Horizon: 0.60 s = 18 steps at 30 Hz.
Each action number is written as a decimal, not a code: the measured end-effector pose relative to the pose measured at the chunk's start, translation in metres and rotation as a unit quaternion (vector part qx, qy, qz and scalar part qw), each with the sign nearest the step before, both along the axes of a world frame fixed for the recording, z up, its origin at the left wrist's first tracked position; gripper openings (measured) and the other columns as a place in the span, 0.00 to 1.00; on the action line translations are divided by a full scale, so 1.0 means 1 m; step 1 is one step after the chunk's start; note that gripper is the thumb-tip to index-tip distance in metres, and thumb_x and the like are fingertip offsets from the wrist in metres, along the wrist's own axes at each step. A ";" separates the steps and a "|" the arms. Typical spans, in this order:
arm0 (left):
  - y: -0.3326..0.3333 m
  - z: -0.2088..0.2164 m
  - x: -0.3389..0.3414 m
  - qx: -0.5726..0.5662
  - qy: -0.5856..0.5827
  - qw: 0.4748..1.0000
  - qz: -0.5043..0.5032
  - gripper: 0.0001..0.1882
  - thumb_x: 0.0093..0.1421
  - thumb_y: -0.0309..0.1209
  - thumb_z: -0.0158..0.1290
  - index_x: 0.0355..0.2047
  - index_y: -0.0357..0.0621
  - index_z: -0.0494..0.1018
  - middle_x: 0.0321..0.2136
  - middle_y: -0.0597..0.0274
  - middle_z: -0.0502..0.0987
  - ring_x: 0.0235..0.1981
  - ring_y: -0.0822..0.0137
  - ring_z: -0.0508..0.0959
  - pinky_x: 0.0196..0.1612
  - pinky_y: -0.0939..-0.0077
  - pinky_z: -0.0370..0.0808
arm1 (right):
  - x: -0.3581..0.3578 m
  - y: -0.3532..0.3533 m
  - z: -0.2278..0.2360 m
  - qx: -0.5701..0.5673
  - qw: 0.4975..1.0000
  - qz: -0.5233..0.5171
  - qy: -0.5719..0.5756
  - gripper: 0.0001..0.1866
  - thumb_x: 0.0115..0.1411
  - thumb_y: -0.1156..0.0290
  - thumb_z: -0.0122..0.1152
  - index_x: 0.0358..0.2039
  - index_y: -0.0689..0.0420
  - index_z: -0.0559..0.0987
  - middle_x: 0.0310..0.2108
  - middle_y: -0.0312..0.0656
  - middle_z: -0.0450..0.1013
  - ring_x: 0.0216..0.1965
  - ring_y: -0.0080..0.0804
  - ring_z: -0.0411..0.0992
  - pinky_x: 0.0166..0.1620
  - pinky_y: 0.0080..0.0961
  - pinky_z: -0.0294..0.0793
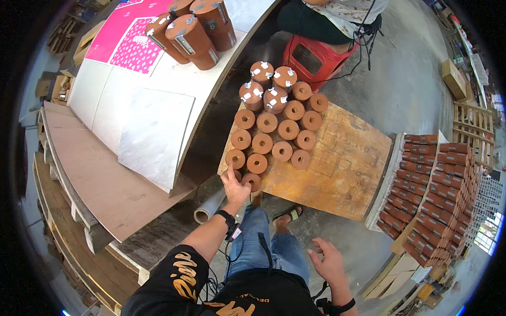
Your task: Manually moving and sorting small cylindrical wooden components from a pallet to a workbench and back.
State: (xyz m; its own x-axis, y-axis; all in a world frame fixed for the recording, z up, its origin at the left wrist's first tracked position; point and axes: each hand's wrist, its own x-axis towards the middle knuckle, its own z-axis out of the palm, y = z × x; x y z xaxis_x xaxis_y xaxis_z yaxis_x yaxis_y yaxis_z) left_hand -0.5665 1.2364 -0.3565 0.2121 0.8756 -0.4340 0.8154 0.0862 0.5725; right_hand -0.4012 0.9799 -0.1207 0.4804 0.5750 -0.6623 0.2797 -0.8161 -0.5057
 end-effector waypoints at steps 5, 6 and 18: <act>0.011 0.022 0.006 0.090 0.141 0.952 -0.257 0.45 0.47 0.30 0.59 0.67 0.50 0.55 0.56 0.38 0.56 0.57 0.37 0.60 0.59 0.48 0.63 | -0.006 -0.011 -0.007 -0.017 1.000 -0.012 -0.006 0.20 0.57 0.65 0.66 0.49 0.55 0.76 0.40 0.47 0.77 0.37 0.41 0.77 0.41 0.34 0.76; 0.014 0.027 0.011 0.069 0.141 0.947 -0.281 0.44 0.48 0.29 0.58 0.67 0.51 0.55 0.58 0.38 0.55 0.57 0.36 0.60 0.59 0.44 0.63 | -0.008 -0.012 -0.010 -0.013 1.000 -0.018 -0.002 0.20 0.57 0.64 0.66 0.49 0.55 0.76 0.40 0.46 0.77 0.37 0.41 0.77 0.41 0.34 0.76; 0.020 -0.001 0.016 0.057 0.120 0.924 -0.358 0.29 0.61 0.36 0.52 0.63 0.61 0.62 0.67 0.40 0.47 0.68 0.38 0.50 0.48 0.36 0.71 | 0.019 0.083 -0.063 0.032 0.995 0.089 -0.012 0.21 0.58 0.60 0.63 0.51 0.53 0.75 0.41 0.51 0.72 0.44 0.52 0.73 0.45 0.41 0.74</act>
State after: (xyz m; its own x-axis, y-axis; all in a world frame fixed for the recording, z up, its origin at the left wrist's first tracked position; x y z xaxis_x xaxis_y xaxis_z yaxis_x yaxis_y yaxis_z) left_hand -0.5501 1.2564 -0.3579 0.6654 0.5903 -0.4569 0.7439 -0.5750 0.3405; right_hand -0.3827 1.0634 -0.1840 0.3829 0.6925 -0.6114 0.4296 -0.7194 -0.5458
